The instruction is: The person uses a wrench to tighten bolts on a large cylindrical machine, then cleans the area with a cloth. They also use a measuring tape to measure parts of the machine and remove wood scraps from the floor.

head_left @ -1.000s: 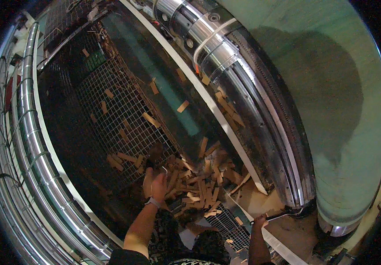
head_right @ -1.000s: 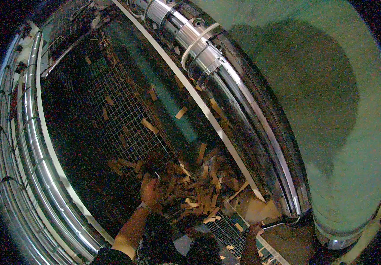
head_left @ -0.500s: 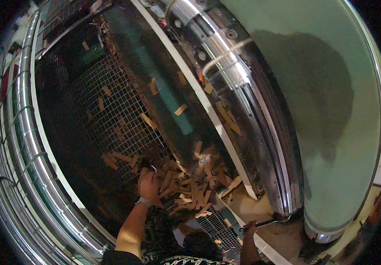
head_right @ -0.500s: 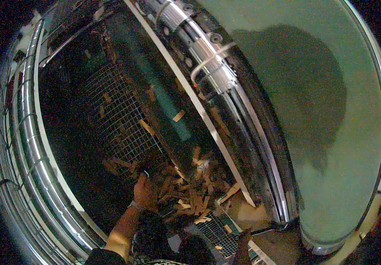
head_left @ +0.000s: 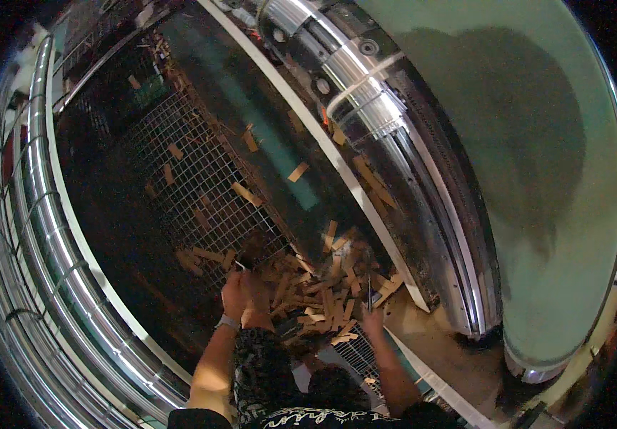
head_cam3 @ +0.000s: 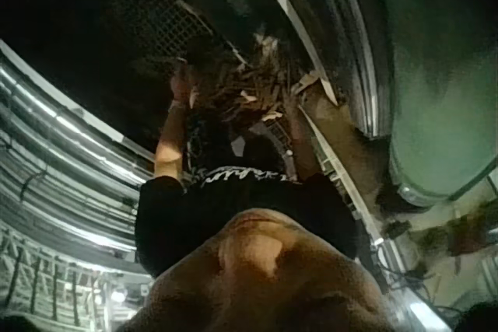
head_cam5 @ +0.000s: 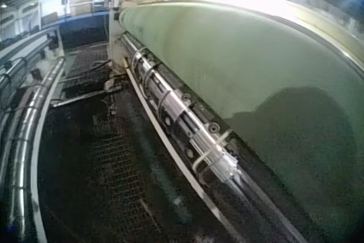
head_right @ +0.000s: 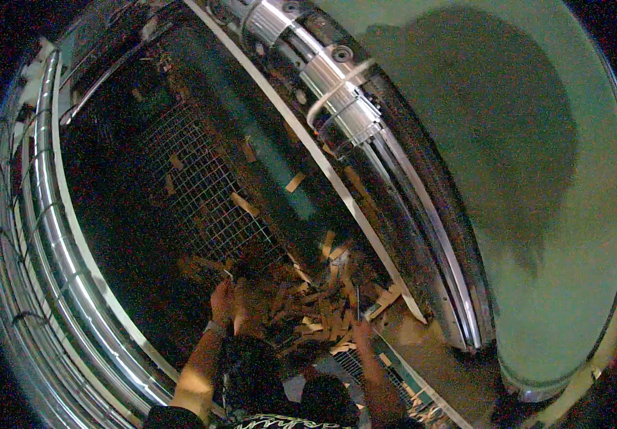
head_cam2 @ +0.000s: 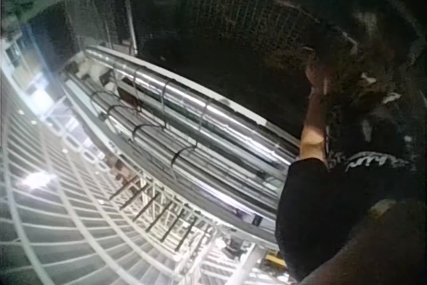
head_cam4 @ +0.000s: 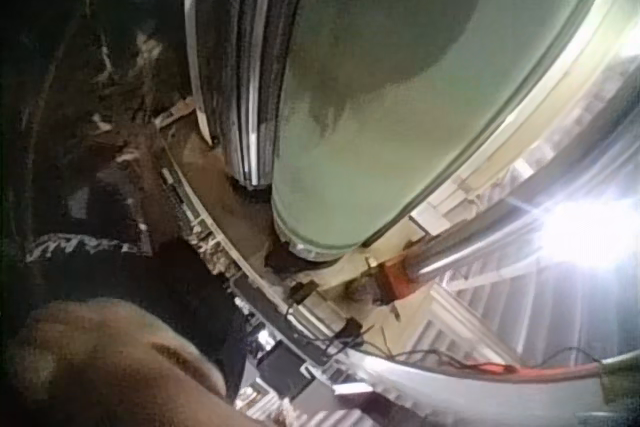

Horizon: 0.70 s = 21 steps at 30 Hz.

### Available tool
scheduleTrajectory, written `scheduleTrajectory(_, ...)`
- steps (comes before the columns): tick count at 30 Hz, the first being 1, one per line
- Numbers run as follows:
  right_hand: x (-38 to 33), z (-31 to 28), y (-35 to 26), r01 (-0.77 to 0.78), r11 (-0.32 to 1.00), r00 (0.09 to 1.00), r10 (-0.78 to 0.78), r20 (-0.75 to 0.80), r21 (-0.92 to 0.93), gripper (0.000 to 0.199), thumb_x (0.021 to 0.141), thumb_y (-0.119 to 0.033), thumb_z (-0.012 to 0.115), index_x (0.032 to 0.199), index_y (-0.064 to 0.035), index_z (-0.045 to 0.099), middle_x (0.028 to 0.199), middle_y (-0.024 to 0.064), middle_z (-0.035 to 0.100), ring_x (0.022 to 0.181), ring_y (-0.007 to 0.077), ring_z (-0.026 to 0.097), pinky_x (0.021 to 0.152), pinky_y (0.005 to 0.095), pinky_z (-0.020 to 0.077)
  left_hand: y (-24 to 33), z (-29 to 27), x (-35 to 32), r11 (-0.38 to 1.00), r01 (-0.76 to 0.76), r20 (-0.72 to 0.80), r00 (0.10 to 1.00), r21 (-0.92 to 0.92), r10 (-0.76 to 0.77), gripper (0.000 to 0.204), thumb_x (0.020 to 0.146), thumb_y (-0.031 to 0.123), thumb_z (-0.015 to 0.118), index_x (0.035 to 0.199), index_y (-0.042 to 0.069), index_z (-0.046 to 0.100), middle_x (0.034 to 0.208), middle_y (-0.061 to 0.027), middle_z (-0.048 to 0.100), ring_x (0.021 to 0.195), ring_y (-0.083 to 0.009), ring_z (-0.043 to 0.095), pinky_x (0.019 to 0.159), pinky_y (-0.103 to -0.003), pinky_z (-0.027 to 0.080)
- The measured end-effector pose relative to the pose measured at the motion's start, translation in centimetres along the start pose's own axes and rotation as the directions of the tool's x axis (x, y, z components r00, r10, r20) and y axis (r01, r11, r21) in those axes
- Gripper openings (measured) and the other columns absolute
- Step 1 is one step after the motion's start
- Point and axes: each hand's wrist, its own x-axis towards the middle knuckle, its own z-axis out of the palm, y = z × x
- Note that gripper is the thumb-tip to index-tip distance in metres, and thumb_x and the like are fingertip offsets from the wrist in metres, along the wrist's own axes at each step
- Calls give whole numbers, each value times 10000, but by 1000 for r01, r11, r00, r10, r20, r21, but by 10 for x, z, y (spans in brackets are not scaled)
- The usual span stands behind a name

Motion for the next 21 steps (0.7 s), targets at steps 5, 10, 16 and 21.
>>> scheduleTrajectory(5, 106, -28, -221, 230, 909, 953, -283, -110, -348, 438, 814, -260, 563, 1091, 66, 468, 946, 214, 547, 784, 323, 571, 667, 413, 459, 67, 12, -13, 981, 47, 17, 999, 186, -51, 141, 864, 138, 467, 919, 30, 540, 656, -113, 528, 541, -202, 497, 490, -306, 387)
scheduleTrajectory(10, 182, -42, -325, 264, 923, 869, -353, -345, -281, 448, 779, -187, 584, 1166, -25, 428, 1077, 198, 511, 1001, 342, 488, 823, 461, 384, -12, 42, -9, 997, 57, 122, 990, 55, -63, 142, 839, 101, 491, 952, 27, 533, 696, -144, 529, 612, -269, 521, 551, -336, 410)
scheduleTrajectory(16, 166, 31, -217, 321, 860, 761, -484, -432, -397, 146, 766, -35, 540, 898, 26, 529, 847, 178, 544, 826, 310, 530, 661, 388, 453, -34, 38, -6, 972, 34, 38, 999, -233, -26, 133, 815, 86, 505, 925, 30, 554, 728, -168, 519, 631, -306, 478, 577, -362, 405)
scheduleTrajectory(21, 5, 78, -111, 180, 978, 899, -209, 384, 109, 301, 850, -211, 511, 1101, -45, 504, 1082, 131, 520, 939, 258, 508, 776, 419, 416, -22, 72, -12, 966, -79, 168, 978, -247, 123, 169, 795, 100, 532, 940, 14, 543, 778, -171, 513, 629, -283, 452, 586, -345, 393)
